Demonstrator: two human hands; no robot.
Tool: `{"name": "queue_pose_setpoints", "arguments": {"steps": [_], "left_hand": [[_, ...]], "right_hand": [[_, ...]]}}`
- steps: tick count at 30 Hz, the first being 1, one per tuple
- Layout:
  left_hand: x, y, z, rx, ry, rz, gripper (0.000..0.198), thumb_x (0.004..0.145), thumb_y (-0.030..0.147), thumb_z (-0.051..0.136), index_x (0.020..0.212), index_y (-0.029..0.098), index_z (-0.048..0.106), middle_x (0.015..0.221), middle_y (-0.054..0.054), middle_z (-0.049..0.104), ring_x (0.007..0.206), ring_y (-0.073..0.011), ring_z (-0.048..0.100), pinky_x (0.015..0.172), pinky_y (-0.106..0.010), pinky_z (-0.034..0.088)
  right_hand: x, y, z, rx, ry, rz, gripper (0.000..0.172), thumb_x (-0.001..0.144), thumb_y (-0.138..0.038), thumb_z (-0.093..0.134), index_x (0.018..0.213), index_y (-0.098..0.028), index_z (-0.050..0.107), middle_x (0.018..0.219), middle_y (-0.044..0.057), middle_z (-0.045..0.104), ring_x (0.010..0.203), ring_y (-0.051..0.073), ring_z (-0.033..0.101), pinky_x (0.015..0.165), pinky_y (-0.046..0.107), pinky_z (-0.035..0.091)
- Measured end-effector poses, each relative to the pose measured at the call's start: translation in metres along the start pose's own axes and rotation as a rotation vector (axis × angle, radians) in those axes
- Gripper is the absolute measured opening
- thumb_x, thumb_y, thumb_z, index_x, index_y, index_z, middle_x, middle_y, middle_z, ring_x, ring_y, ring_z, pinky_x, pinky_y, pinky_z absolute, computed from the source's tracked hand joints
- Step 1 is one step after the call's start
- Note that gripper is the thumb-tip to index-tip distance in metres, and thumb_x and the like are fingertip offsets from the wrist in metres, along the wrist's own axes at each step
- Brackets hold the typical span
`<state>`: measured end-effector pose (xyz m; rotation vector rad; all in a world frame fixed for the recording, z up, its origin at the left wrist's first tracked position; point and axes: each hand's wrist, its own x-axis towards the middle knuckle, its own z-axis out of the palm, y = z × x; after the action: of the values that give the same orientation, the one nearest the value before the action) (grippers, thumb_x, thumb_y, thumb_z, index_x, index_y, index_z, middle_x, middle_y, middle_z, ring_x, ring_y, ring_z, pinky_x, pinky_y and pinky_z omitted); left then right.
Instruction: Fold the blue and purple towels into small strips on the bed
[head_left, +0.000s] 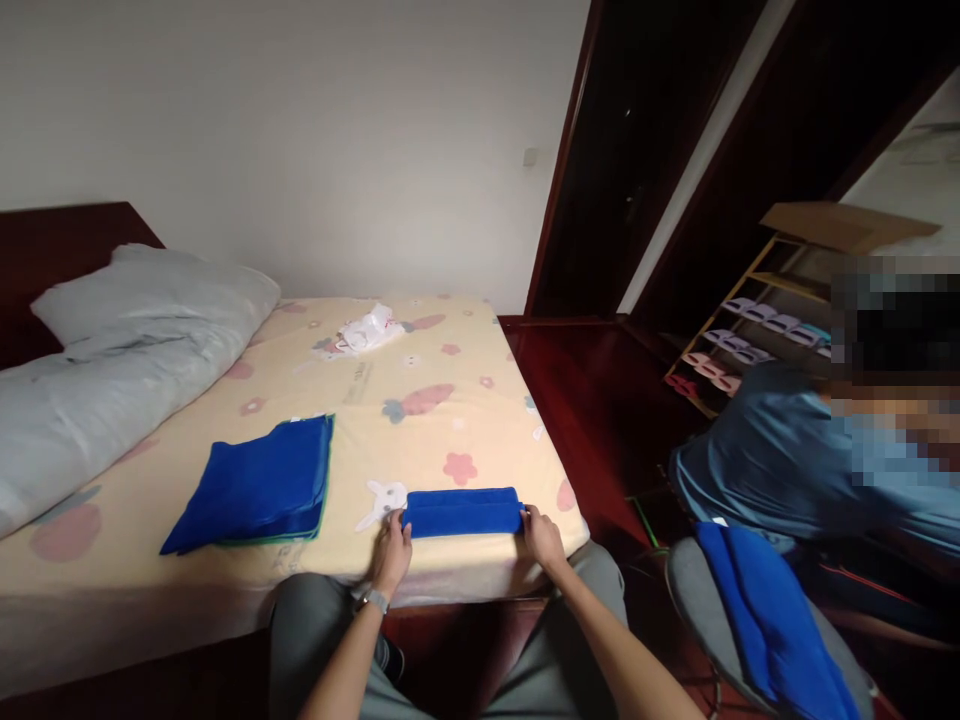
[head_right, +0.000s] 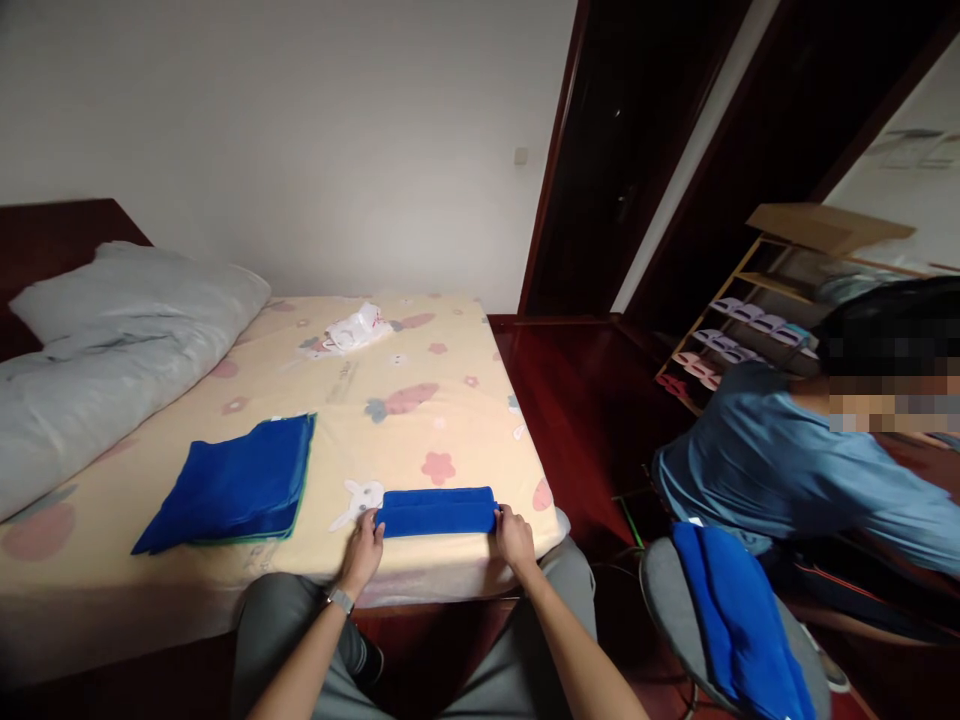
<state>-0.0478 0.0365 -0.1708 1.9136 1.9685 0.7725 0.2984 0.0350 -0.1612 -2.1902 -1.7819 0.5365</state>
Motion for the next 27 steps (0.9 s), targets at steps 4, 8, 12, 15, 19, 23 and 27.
{"name": "queue_pose_setpoints", "arguments": {"steps": [4, 8, 12, 15, 19, 23, 27], "left_hand": [[0.009, 0.012, -0.011, 0.114, -0.048, 0.014, 0.033, 0.095, 0.024, 0.044, 0.125, 0.015, 0.053, 0.111, -0.015, 0.072, 0.099, -0.0271, 0.069, 0.086, -0.038, 0.052], [0.009, 0.016, -0.017, 0.229, -0.039, 0.044, 0.032, 0.096, 0.028, 0.042, 0.122, 0.015, 0.057, 0.100, -0.013, 0.073, 0.091, -0.0267, 0.069, 0.081, -0.036, 0.052], [0.001, 0.009, -0.018, 0.281, 0.004, 0.175, 0.034, 0.099, 0.031, 0.038, 0.121, 0.017, 0.061, 0.105, -0.013, 0.073, 0.098, -0.0265, 0.068, 0.087, -0.038, 0.051], [-0.005, 0.004, -0.021, 0.317, 0.069, 0.285, 0.036, 0.100, 0.033, 0.039, 0.122, 0.020, 0.063, 0.117, -0.012, 0.071, 0.109, -0.0277, 0.064, 0.094, -0.042, 0.049], [-0.009, 0.017, -0.024, 0.320, 0.107, 0.435, 0.041, 0.100, 0.029, 0.039, 0.136, 0.020, 0.056, 0.141, -0.010, 0.058, 0.131, -0.0257, 0.051, 0.109, -0.043, 0.041], [-0.009, 0.051, -0.012, 0.307, -0.068, 0.683, 0.056, 0.099, 0.029, 0.039, 0.154, 0.024, 0.031, 0.159, -0.004, 0.036, 0.147, -0.0228, 0.031, 0.120, -0.044, 0.027], [-0.013, 0.075, 0.013, 0.243, -0.194, 0.716, 0.064, 0.098, 0.033, 0.041, 0.157, 0.026, 0.018, 0.163, -0.003, 0.027, 0.150, -0.0218, 0.024, 0.123, -0.045, 0.021]], "right_hand": [[0.000, -0.008, -0.004, -0.076, 0.013, 0.024, 0.045, 0.104, -0.036, 0.026, 0.118, -0.013, 0.061, 0.094, 0.018, 0.071, 0.087, 0.029, 0.069, 0.079, 0.037, 0.046], [-0.004, -0.011, -0.010, -0.127, 0.028, 0.007, 0.043, 0.104, -0.035, 0.027, 0.115, -0.014, 0.063, 0.093, 0.018, 0.071, 0.089, 0.029, 0.068, 0.079, 0.037, 0.045], [-0.009, -0.009, -0.015, -0.240, 0.075, -0.074, 0.039, 0.103, -0.035, 0.034, 0.103, -0.014, 0.067, 0.091, 0.017, 0.070, 0.093, 0.030, 0.065, 0.081, 0.038, 0.044], [-0.011, -0.009, -0.019, -0.275, 0.182, -0.142, 0.029, 0.099, -0.030, 0.043, 0.108, -0.015, 0.066, 0.102, 0.016, 0.069, 0.098, 0.030, 0.063, 0.082, 0.039, 0.045], [-0.014, -0.019, -0.017, -0.190, 0.299, -0.442, 0.039, 0.097, -0.024, 0.043, 0.133, -0.018, 0.056, 0.135, 0.014, 0.058, 0.121, 0.027, 0.054, 0.100, 0.040, 0.042], [-0.025, -0.039, 0.003, -0.183, 0.183, -0.738, 0.056, 0.097, -0.028, 0.042, 0.153, -0.022, 0.035, 0.157, 0.007, 0.038, 0.143, 0.026, 0.033, 0.117, 0.045, 0.026], [-0.034, -0.052, 0.028, -0.145, 0.091, -0.790, 0.064, 0.099, -0.035, 0.040, 0.158, -0.021, 0.018, 0.161, 0.006, 0.026, 0.149, 0.026, 0.022, 0.121, 0.047, 0.019]]}}
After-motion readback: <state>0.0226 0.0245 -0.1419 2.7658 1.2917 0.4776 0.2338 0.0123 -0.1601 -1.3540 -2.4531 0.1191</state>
